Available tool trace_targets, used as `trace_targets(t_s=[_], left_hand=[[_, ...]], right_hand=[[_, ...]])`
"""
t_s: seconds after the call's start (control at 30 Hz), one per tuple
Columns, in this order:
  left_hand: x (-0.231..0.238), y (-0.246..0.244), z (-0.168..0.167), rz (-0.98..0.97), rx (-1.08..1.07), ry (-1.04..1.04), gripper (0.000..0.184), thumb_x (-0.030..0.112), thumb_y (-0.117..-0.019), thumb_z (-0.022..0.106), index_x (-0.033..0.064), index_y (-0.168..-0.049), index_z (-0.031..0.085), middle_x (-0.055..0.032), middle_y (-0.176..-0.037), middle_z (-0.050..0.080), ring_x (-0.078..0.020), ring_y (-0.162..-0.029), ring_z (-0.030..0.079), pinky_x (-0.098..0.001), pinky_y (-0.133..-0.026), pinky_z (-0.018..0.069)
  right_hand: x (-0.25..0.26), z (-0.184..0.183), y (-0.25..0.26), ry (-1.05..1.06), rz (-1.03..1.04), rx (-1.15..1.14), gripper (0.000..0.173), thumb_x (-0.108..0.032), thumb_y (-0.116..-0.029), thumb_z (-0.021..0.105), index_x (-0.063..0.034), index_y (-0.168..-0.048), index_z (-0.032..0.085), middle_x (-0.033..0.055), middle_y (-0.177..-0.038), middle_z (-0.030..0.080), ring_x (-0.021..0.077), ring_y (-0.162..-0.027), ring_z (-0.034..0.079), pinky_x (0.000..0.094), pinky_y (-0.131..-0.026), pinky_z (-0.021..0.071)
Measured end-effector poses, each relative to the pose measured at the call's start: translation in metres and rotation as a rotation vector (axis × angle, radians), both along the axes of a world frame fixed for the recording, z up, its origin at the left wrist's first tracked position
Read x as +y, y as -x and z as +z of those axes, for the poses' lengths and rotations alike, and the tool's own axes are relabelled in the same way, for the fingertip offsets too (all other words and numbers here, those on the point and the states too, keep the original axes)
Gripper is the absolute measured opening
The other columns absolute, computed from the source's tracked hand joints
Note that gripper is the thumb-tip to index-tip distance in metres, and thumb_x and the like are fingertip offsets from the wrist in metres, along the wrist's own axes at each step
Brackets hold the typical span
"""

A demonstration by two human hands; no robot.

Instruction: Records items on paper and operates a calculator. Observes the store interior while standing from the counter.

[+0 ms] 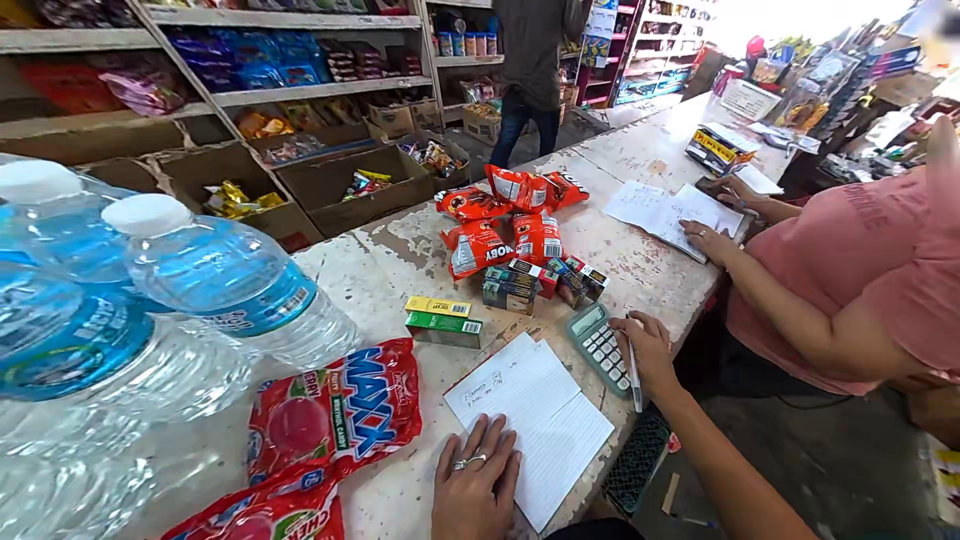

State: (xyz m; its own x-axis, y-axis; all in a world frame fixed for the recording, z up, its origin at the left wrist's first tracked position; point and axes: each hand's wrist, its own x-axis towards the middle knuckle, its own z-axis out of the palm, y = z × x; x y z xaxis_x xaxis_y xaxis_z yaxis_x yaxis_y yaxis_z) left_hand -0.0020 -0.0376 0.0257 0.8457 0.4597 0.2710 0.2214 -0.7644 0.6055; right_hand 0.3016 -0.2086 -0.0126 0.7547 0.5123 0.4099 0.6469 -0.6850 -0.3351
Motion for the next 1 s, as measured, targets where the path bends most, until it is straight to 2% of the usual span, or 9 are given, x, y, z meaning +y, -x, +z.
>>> trace_targets(t_s=[0.13,0.17,0.23,0.27,0.33,0.47,0.57,0.67,1.0], left_hand=[[-0.001,0.000,0.001,-0.002,-0.009,-0.009,0.026,0.012,-0.0924,0.062,0.0015,-0.109,0.079,-0.0162,-0.128,0.070,-0.0427,-0.128,0.061,-0.0683,-0.113,0.0300],[-0.001,0.000,0.001,0.000,-0.010,-0.008,0.026,0.012,-0.0923,0.062,0.0013,-0.109,0.079,-0.0164,-0.128,0.070,-0.0427,-0.128,0.061,-0.0681,-0.114,0.0298],[-0.001,0.000,0.001,0.001,-0.009,-0.007,0.026,0.012,-0.0925,0.062,0.0011,-0.109,0.079,-0.0163,-0.128,0.071,-0.0424,-0.128,0.061,-0.0678,-0.114,0.0296],[0.000,0.000,0.001,0.000,-0.007,-0.006,0.026,0.012,-0.0927,0.062,0.0012,-0.109,0.079,-0.0161,-0.128,0.071,-0.0423,-0.128,0.061,-0.0677,-0.114,0.0294],[0.000,0.000,0.001,-0.002,-0.003,-0.007,0.026,0.011,-0.0927,0.062,0.0014,-0.110,0.079,-0.0160,-0.129,0.070,-0.0422,-0.128,0.061,-0.0679,-0.114,0.0287],[-0.002,0.000,0.006,-0.008,0.006,0.019,0.026,0.009,-0.0921,0.063,-0.0005,-0.110,0.078,-0.0185,-0.129,0.069,-0.0449,-0.128,0.060,-0.0690,-0.114,0.0282],[-0.002,0.000,0.008,-0.012,0.017,0.023,0.026,0.009,-0.0928,0.062,-0.0006,-0.111,0.078,-0.0184,-0.130,0.069,-0.0454,-0.129,0.059,-0.0687,-0.114,0.0278],[-0.002,0.000,0.005,-0.003,0.004,0.008,0.027,0.011,-0.0925,0.062,0.0003,-0.110,0.079,-0.0170,-0.129,0.070,-0.0437,-0.128,0.060,-0.0683,-0.114,0.0283],[-0.002,0.001,0.010,-0.013,0.016,0.028,0.026,0.008,-0.0921,0.062,-0.0007,-0.111,0.078,-0.0189,-0.130,0.069,-0.0453,-0.129,0.059,-0.0694,-0.115,0.0269]], right_hand=[[-0.015,0.009,-0.001,-0.055,0.080,0.218,0.036,-0.044,-0.1013,0.056,-0.0236,-0.130,0.065,-0.0069,-0.130,0.067,0.0146,-0.129,0.057,0.0429,-0.111,0.0438],[-0.022,0.015,0.005,-0.085,0.140,0.301,0.056,-0.049,-0.0945,0.066,-0.0187,-0.141,0.058,-0.0028,-0.139,0.063,0.0158,-0.132,0.055,0.0402,-0.113,0.0441],[-0.035,0.021,0.023,-0.099,0.210,0.414,0.104,-0.055,-0.0691,0.087,-0.0138,-0.153,0.041,0.0024,-0.153,0.051,0.0193,-0.138,0.050,0.0406,-0.113,0.0454],[-0.039,0.019,0.033,-0.108,0.225,0.430,0.113,-0.053,-0.0601,0.093,-0.0137,-0.153,0.041,0.0045,-0.157,0.045,0.0210,-0.140,0.048,0.0416,-0.113,0.0454],[-0.042,0.009,0.046,-0.145,0.219,0.412,0.109,-0.046,-0.0561,0.096,-0.0148,-0.148,0.047,0.0081,-0.162,0.039,0.0241,-0.146,0.043,0.0430,-0.117,0.0425],[-0.040,0.006,0.063,-0.190,0.135,0.332,0.092,-0.043,-0.0648,0.092,-0.0165,-0.144,0.053,0.0082,-0.159,0.044,0.0279,-0.148,0.039,0.0461,-0.117,0.0413],[-0.038,0.006,0.080,-0.244,0.159,0.122,0.071,-0.055,-0.0757,0.083,-0.0193,-0.134,0.063,-0.0008,-0.135,0.065,0.0267,-0.138,0.049,0.0559,-0.114,0.0386],[-0.038,-0.007,0.088,-0.194,0.197,-0.026,0.039,-0.055,-0.0872,0.072,-0.0264,-0.114,0.071,-0.0111,-0.114,0.071,0.0188,-0.131,0.054,0.0613,-0.118,0.0273],[-0.003,0.003,0.069,-0.121,0.163,-0.070,0.022,-0.042,-0.1007,0.057,-0.0271,-0.108,0.072,-0.0126,-0.110,0.073,0.0156,-0.131,0.056,0.0648,-0.118,0.0230]])
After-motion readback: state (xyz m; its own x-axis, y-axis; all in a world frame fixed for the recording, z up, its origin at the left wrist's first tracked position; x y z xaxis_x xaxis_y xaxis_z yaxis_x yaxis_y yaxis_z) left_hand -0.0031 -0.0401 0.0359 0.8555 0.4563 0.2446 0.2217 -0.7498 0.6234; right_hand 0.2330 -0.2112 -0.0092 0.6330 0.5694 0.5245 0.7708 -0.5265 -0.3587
